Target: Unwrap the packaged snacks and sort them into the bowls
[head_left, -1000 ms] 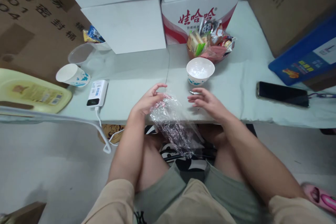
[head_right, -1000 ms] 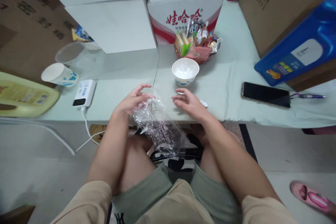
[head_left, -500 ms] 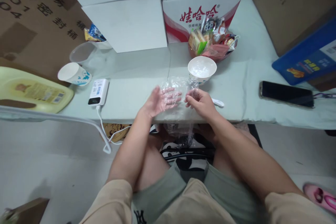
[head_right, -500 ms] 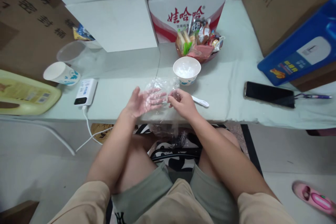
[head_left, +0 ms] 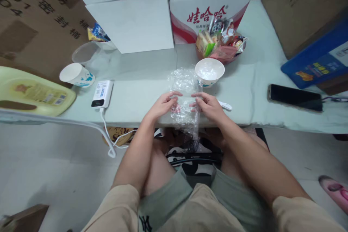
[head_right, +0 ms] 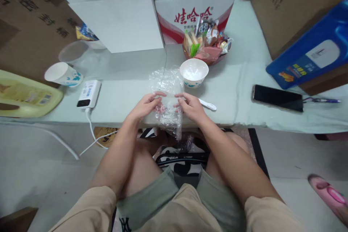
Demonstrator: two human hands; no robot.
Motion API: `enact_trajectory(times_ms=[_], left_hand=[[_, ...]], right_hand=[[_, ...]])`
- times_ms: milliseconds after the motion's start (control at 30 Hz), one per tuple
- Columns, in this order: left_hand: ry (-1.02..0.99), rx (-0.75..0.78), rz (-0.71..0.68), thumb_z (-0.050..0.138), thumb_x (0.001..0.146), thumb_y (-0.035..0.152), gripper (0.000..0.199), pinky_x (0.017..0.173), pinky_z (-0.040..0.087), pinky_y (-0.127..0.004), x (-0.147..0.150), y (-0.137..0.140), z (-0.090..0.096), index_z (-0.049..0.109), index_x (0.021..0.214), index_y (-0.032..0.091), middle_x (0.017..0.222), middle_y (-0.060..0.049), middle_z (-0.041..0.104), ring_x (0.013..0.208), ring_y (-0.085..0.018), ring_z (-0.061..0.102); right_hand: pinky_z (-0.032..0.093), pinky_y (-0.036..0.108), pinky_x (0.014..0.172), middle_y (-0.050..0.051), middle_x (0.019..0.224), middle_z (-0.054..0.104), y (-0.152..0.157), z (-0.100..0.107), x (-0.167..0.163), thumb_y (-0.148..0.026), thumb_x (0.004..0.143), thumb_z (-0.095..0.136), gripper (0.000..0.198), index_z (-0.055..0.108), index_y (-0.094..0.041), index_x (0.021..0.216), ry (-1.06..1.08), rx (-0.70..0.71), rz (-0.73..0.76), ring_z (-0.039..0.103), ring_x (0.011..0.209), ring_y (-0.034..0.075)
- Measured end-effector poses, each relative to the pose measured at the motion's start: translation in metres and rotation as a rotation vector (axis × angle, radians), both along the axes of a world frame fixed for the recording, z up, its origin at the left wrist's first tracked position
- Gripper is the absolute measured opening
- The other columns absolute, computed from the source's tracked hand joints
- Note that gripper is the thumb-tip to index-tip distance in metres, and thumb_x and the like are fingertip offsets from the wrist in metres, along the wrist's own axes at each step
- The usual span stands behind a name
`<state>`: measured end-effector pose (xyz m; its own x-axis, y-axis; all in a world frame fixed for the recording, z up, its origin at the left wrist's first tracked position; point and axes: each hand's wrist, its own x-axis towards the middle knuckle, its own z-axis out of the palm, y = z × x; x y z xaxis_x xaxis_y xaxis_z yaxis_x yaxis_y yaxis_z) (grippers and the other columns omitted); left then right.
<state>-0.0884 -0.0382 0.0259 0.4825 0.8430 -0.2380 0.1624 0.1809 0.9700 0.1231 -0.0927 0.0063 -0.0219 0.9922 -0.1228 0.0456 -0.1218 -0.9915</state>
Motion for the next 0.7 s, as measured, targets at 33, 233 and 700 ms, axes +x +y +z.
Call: enact_trajectory(times_ms=[33,233,700], left_hand=[[0.029,0.018,0.008,0.066,0.086,0.029,0.02,0.047,0.045,-0.021,-0.002,0.0,-0.001,0.067,0.103,0.018,0.054,0.002,0.065,0.045,-0.012,0.06],[-0.164,0.002,0.131,0.075,0.077,0.042,0.038,0.041,0.04,-0.02,-0.008,-0.003,0.005,0.061,0.105,0.019,0.049,0.006,0.059,0.037,-0.011,0.054],[-0.187,-0.183,0.094,0.052,0.081,0.047,0.041,0.065,0.052,-0.029,-0.003,0.018,-0.011,0.073,0.081,0.012,0.074,-0.009,0.073,0.063,-0.017,0.066]], right_hand=[[0.059,0.034,0.062,0.001,0.068,0.071,0.0,0.0,0.002,-0.054,0.081,0.066,0.041,0.068,-0.02,0.104,-0.032,0.004,-0.007,0.071,0.062,0.02],[0.056,0.03,0.058,-0.003,0.067,0.068,-0.003,0.004,0.012,-0.062,0.08,0.067,0.056,0.06,-0.026,0.123,0.149,0.052,0.055,0.068,0.058,0.016],[0.044,0.047,0.111,0.008,0.138,0.058,0.007,-0.011,0.015,-0.031,0.07,0.067,0.057,0.046,-0.031,0.123,0.13,0.3,-0.119,0.054,0.131,0.026]])
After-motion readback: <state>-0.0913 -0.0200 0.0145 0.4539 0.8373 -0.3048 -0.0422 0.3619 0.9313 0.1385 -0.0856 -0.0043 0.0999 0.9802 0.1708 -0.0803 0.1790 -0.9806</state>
